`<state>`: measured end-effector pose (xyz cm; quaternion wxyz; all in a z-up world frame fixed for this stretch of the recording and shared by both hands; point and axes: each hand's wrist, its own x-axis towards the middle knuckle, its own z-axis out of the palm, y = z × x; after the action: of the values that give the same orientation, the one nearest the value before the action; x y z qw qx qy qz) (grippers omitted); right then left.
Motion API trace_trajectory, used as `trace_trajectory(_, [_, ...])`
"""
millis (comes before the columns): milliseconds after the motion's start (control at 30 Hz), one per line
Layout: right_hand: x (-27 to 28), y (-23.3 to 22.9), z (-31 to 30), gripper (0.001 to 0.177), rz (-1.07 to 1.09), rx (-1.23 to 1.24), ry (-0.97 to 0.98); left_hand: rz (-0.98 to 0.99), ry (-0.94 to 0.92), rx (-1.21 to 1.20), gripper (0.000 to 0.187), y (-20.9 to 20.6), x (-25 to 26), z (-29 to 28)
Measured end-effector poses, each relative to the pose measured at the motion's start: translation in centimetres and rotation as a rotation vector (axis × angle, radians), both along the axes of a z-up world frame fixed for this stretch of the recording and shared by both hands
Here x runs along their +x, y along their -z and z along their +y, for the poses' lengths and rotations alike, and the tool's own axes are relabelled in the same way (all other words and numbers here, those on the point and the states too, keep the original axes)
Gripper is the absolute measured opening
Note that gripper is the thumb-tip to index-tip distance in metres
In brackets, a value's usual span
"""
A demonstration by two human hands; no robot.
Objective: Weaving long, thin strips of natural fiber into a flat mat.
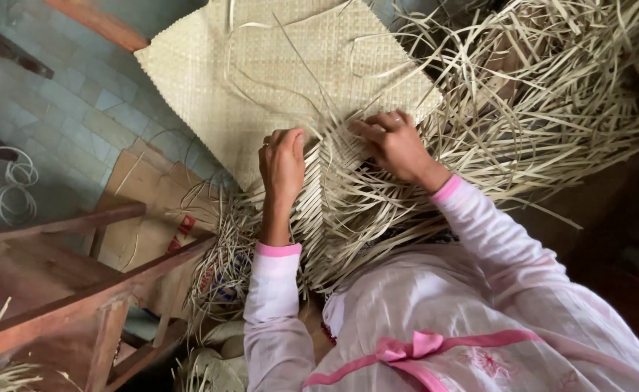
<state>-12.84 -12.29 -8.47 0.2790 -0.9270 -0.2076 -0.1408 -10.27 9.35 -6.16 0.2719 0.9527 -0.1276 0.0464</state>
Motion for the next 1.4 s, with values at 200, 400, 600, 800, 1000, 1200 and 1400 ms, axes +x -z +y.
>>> trace_trajectory(200, [-5.1, 0.0, -1.8, 0.005, 0.006, 0.098, -0.012, 0.255, -0.048, 0.290, 0.029, 4.4, -0.7, 0.1])
trace_trajectory(400, [-8.9, -3.4, -3.0, 0.032, 0.014, 0.007, -0.237, 0.343, -0.068, 0.226, 0.014, 6.0, 0.1, 0.0])
trace_trajectory(600, [-9.0, -2.1, -6.1, 0.014, 0.033, 0.083, -0.032, 0.306, -0.122, 0.195, 0.011, 5.6, -0.2, 0.4])
trace_trajectory(800, [-12.2, -6.6, -8.8, 0.011, 0.595, 0.455, -0.080, 0.026, -0.130, 0.098, 0.031, 0.3, -4.4, 1.9])
trace_trajectory(1000, [-14.7, -6.3, -6.5, 0.030, 1.303, 0.073, -0.590, 0.245, 0.082, -0.411, 0.016, -7.2, -13.5, 2.1])
trace_trajectory(1200, [-16.2, -3.5, -6.2, 0.025, 1.216, -0.157, -0.527, 0.403, 0.072, -0.498, 0.017, -5.9, -20.5, 0.0])
trace_trajectory(1400, [-15.8, -4.0, -9.0, 0.022, 1.297, -0.162, -0.429, 0.611, 0.254, -0.514, 0.027, -3.9, -22.1, -4.0])
